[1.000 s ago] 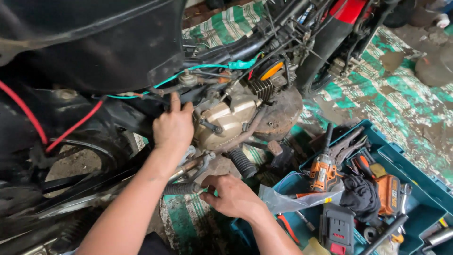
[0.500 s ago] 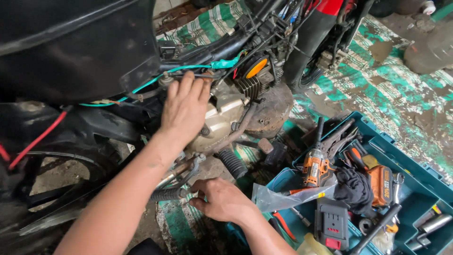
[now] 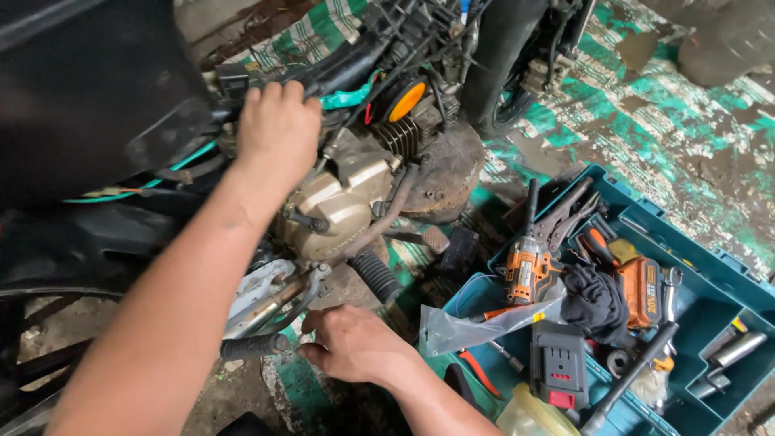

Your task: The person is performing maintenance and repair on a motorcycle, specifically focusing on the electrical wiring and engine components.

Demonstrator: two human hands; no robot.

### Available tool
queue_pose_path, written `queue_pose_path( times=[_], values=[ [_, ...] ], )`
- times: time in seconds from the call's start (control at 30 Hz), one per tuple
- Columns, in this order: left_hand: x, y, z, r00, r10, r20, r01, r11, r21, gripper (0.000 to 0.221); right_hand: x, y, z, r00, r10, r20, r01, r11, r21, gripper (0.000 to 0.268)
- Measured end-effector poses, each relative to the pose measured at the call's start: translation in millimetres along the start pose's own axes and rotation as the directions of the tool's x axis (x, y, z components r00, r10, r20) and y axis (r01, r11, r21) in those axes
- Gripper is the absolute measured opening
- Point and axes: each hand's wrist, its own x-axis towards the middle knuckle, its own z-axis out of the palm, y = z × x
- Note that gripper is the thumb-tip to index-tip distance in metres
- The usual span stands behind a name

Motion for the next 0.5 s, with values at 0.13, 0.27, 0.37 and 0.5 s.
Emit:
queue_pose_path(
  times=[0.13, 0.27, 0.37, 0.5],
  values=[
    [26.7, -4.0, -55.7, 0.814, -0.056, 0.579, 0.223, 0.949, -0.223, 0.024, -3.2, 2.5, -3.7, 1.000, 0.005, 0.000, -0.005, 1.000, 0.015, 0.035],
    [36.8, -19.1, -26.5, 0.815, -0.018, 0.579, 0.224, 0.931, -0.287, 0.041, -8.5, 0.4, -12.4, 0.999, 0.010, 0.033, -0.012, 0.998, 0.054, 0.034],
    [46.4, -5.5, -45.6, 0.727, -0.051, 0.685, 0.249, 0.949, -0.193, 0.091, -9.0, 2.6, -6.6, 1.000, -0.023, -0.001, 0.023, 0.998, 0.058, 0.038],
    [55.8, 24.4, -66.0, 0.622, -0.141, 0.770, 0.278, 0.959, -0.050, 0.066, -4.8, 8.4, 5.3, 0.996, -0.062, -0.061, 0.064, 0.998, 0.019, 0.037]
  ],
)
